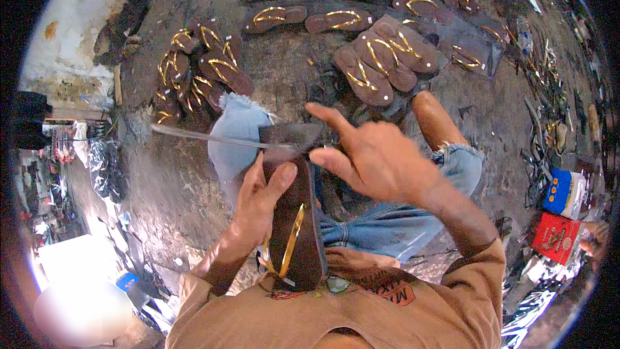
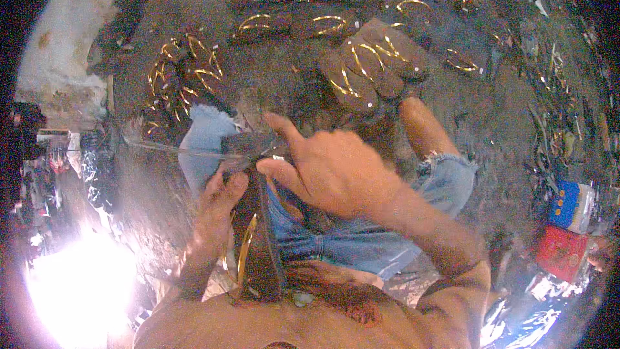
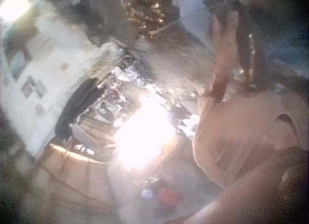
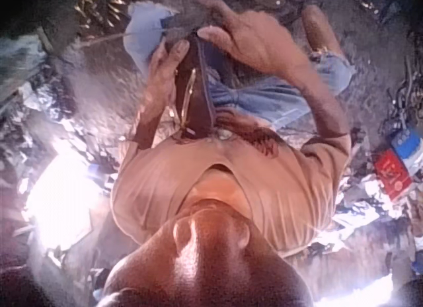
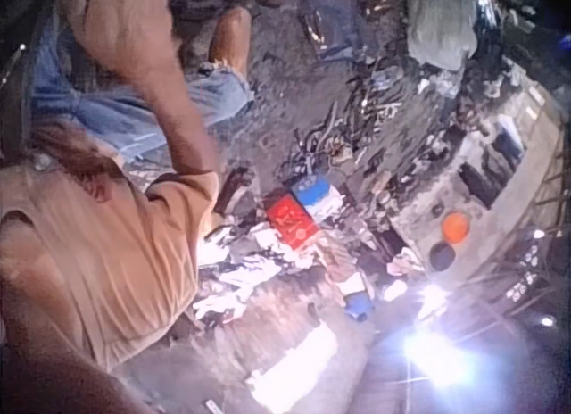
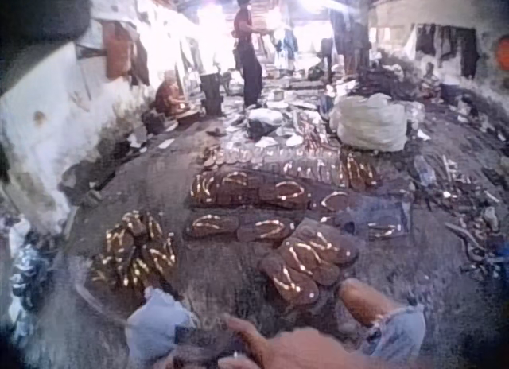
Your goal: The person sits on the floor and uses a knife to trim the edges of brown flip-flops with gold straps. They handle the sandals one at a time, scraping the knife along the perimeter to remove excess material, then place the finished items back in a pile.
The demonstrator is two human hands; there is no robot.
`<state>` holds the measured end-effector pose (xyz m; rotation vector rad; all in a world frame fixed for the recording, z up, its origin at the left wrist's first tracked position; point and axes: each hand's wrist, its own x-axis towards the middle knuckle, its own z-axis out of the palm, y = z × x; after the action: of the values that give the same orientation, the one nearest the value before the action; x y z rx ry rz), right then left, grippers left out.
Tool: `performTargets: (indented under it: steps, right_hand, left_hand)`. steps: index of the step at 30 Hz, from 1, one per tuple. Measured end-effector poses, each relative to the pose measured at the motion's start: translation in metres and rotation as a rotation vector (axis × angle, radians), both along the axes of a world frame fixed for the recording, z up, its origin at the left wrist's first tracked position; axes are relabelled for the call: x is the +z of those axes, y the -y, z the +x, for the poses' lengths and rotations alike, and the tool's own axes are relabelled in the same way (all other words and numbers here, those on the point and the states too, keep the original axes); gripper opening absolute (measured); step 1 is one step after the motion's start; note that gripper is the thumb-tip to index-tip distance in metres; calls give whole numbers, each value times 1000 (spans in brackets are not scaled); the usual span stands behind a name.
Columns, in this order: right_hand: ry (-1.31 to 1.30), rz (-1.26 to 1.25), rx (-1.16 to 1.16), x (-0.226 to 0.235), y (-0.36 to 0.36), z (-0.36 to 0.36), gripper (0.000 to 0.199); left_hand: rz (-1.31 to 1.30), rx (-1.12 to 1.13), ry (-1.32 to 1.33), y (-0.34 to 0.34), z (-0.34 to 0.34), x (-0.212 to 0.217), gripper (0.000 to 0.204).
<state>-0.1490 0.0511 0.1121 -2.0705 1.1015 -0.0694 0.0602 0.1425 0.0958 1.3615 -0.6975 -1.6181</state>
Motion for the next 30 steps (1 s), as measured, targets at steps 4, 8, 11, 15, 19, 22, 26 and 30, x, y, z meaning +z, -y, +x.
performTargets:
  steps: [4, 8, 11, 15, 19, 22, 26, 30]
  right_hand:
    - [290, 37, -151, -27, -41, -15, 74]
    - [138, 113, -187, -31, -49, -55, 72]
    - [67, 106, -139, -29, -34, -56, 68]
    - [141, 103, 55, -13, 4, -38, 60]
    - [38, 95, 241, 8, 37, -13, 58]
    - [385, 134, 70, 2, 18, -34, 56]
    - [754, 116, -471, -9, -34, -38, 62]
    - [874, -62, -844, -50, -63, -4, 62]
  left_hand:
    - [-66, 12, 12, -6, -1, -6, 51]
    - [-4, -15, -98, -12, 1, 0, 46]
    - [-31, -116, 22, -4, -3, 1, 41]
    - [48, -208, 6, 1, -3, -2, 41]
    - [29, -239, 143, 2, -8, 5, 41]
    - [35, -315, -15, 12, 18, 13, 42]
    - [-131, -90, 48, -1, -9, -5, 39]
    - [-143, 317, -307, 25, -66, -12, 36]
